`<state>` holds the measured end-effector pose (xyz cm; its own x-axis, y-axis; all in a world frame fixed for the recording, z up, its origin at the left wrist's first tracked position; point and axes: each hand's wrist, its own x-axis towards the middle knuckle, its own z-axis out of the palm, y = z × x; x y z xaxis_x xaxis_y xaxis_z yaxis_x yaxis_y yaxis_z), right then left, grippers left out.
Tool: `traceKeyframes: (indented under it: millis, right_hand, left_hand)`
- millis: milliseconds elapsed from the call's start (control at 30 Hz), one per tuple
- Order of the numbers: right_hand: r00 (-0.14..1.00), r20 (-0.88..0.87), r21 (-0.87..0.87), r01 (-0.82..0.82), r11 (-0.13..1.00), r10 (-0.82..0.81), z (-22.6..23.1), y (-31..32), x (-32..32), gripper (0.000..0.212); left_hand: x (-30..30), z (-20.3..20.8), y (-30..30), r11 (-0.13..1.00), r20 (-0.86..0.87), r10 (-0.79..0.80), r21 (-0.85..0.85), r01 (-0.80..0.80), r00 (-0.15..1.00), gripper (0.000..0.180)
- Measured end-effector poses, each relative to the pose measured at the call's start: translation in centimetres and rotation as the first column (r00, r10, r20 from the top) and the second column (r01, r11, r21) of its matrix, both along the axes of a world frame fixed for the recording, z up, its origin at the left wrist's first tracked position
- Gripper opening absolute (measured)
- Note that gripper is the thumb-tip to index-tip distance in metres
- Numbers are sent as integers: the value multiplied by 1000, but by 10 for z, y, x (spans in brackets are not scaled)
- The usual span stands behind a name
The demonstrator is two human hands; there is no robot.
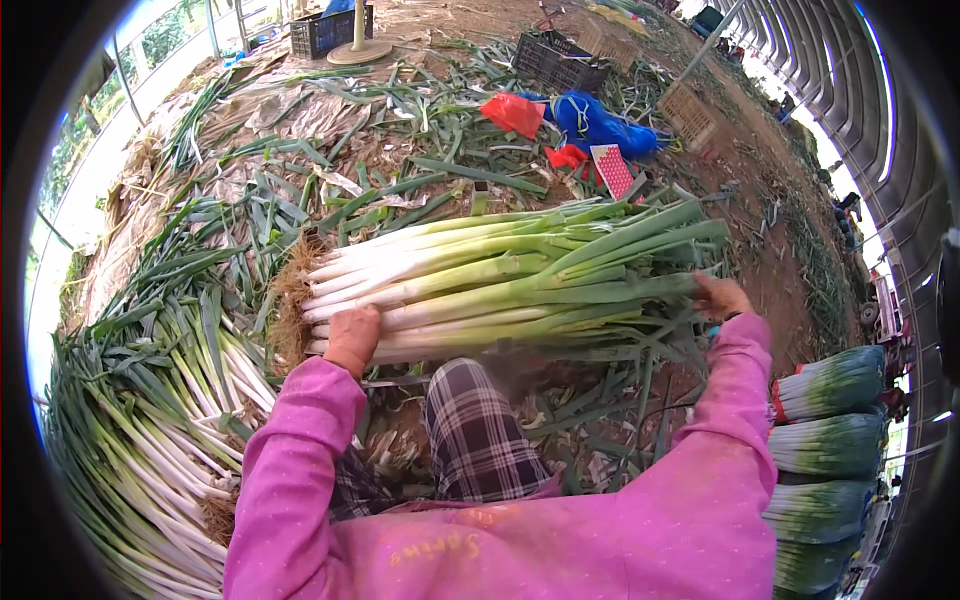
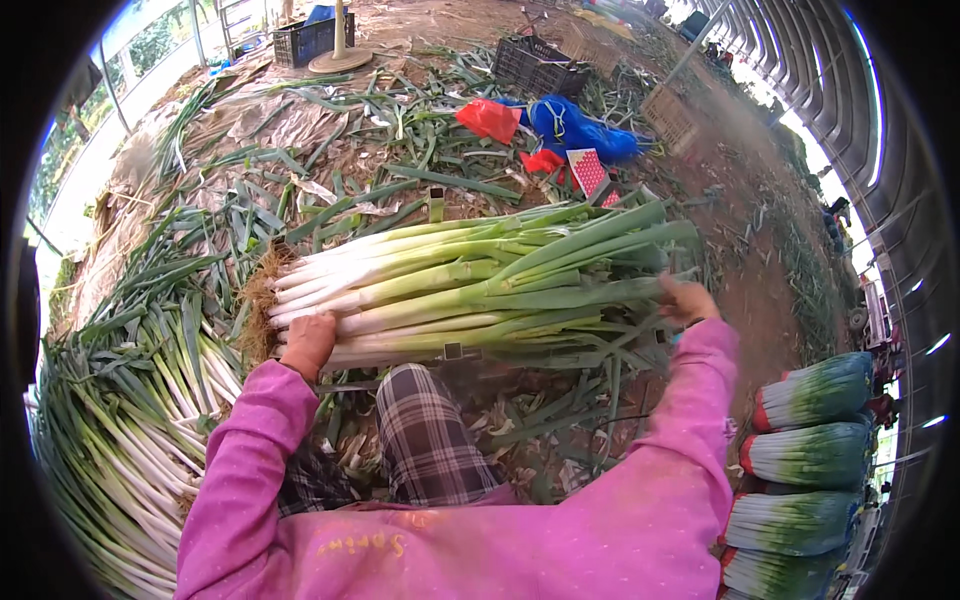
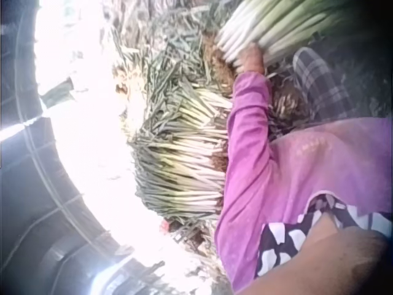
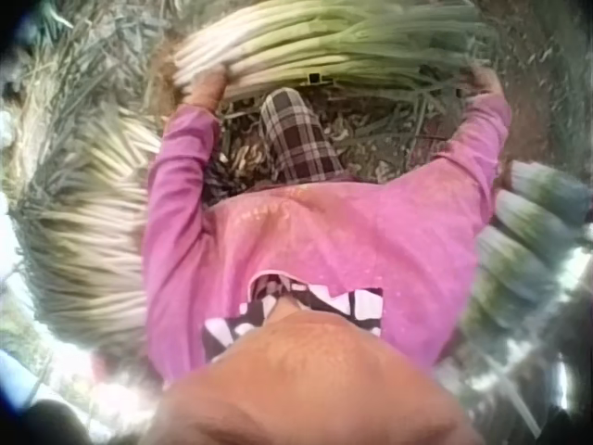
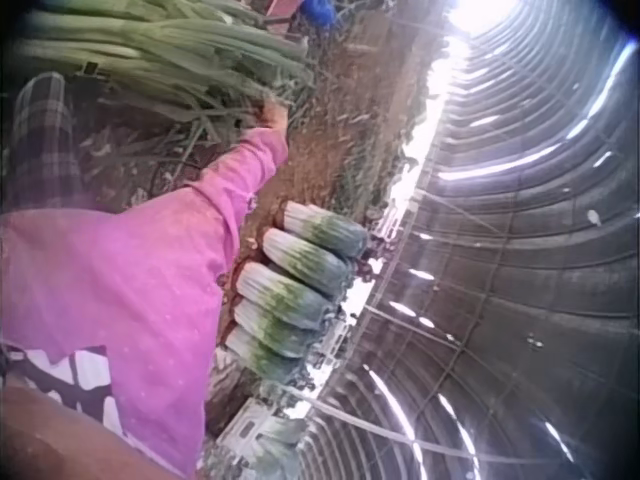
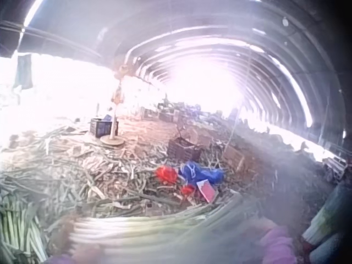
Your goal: The person picks up leeks from a pile, peels away the outer layers by hand, and places them onto a stack. Once the stack is complete, the person wraps a band around the bundle of leeks.
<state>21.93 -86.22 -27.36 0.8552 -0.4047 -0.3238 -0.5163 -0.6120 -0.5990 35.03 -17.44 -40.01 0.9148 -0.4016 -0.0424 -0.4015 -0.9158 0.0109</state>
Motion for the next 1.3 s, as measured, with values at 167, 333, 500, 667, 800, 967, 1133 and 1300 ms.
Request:
traceKeyframes:
  millis: [167, 333, 500, 667, 800, 967, 1133, 1300]
  right_hand:
    - [924, 105, -691, 333, 641, -367, 77, 43, -33, 33]
    - [701, 326, -849, -78, 522, 635, 23, 235, -13, 7]
    - [693, 372, -784, -121, 609, 617, -62, 325, -25, 42]
    - [781, 298, -797, -112, 594, 548, -50, 344, -21, 39]
    - [720, 258, -852, -145, 503, 645, -57, 337, -18, 37]
    - [708, 258, -844, -166, 510, 657, -61, 332, -8, 27]
    - [667, 292, -835, -171, 522, 685, -63, 327, -5, 17]
    - [655, 295, -696, -352, 626, 696, -40, 336, 5, 22]
  left_hand:
    - [3, 3, -2, 999, 47, -30, 36, 29, 998, 18]
    - [3, 9, 5, 1000, 65, 0, -20, 2, 998, 17]
    - [-3, 0, -8, 999, 5, -16, -40, 16, 1000, 19]
    - [-14, 10, 1, 996, -74, -75, -44, 72, 994, 24]
    - [-9, 2, 3, 996, -43, -58, -71, 55, 997, 24]
    - [-10, 39, -16, 994, -76, -55, 88, 61, 996, 18]
    - [-9, 93, -68, 926, 281, -275, -179, 332, 919, 63]
    - [4, 38, -80, 916, 104, -279, -271, 297, 955, 75]
